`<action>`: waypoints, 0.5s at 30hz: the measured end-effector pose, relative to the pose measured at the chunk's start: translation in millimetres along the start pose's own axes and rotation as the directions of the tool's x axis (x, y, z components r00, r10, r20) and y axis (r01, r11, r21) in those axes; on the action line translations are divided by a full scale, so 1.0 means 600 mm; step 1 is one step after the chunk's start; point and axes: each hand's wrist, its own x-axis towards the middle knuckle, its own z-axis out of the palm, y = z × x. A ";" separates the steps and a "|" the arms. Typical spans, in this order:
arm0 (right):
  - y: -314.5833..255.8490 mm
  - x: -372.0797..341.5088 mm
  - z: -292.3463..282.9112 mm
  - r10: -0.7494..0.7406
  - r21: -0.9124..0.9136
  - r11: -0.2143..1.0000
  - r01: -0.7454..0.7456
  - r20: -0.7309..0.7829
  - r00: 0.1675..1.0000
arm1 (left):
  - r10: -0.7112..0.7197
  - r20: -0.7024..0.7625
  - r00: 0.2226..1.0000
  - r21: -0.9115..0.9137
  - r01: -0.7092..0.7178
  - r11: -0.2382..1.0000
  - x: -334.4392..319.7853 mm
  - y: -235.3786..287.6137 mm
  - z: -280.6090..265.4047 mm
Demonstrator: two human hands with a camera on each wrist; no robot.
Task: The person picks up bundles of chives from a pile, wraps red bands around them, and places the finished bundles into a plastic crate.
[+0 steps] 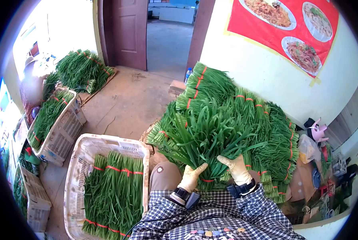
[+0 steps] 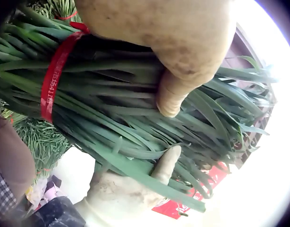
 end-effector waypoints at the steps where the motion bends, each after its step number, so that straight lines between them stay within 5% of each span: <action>1: -0.004 -0.002 0.000 0.001 0.002 1.000 -0.001 0.000 1.000 | -0.001 -0.001 1.000 0.002 0.001 1.000 0.000 0.000 -0.001; 4: -0.008 -0.006 -0.004 0.086 0.000 0.996 -0.086 0.028 0.996 | -0.003 -0.003 1.000 0.062 0.003 0.998 -0.001 0.002 0.002; 11: 0.000 -0.013 0.002 -0.005 -0.013 1.000 0.005 0.025 1.000 | 0.064 0.007 0.998 0.072 -0.064 0.995 -0.003 -0.005 0.002; 13: 0.010 -0.015 0.016 -0.102 -0.229 0.969 0.097 -0.014 0.995 | 0.041 -0.009 0.999 -0.020 -0.041 0.999 -0.002 -0.010 0.002; 14: -0.014 -0.030 0.041 -0.187 -0.393 0.896 0.207 0.088 0.978 | -0.007 -0.010 1.000 -0.009 0.006 1.000 -0.007 -0.006 -0.003; 15: -0.007 -0.035 0.067 -0.182 -0.300 0.932 0.206 0.104 0.978 | 0.259 0.019 0.966 0.368 -0.248 0.896 -0.004 -0.046 -0.030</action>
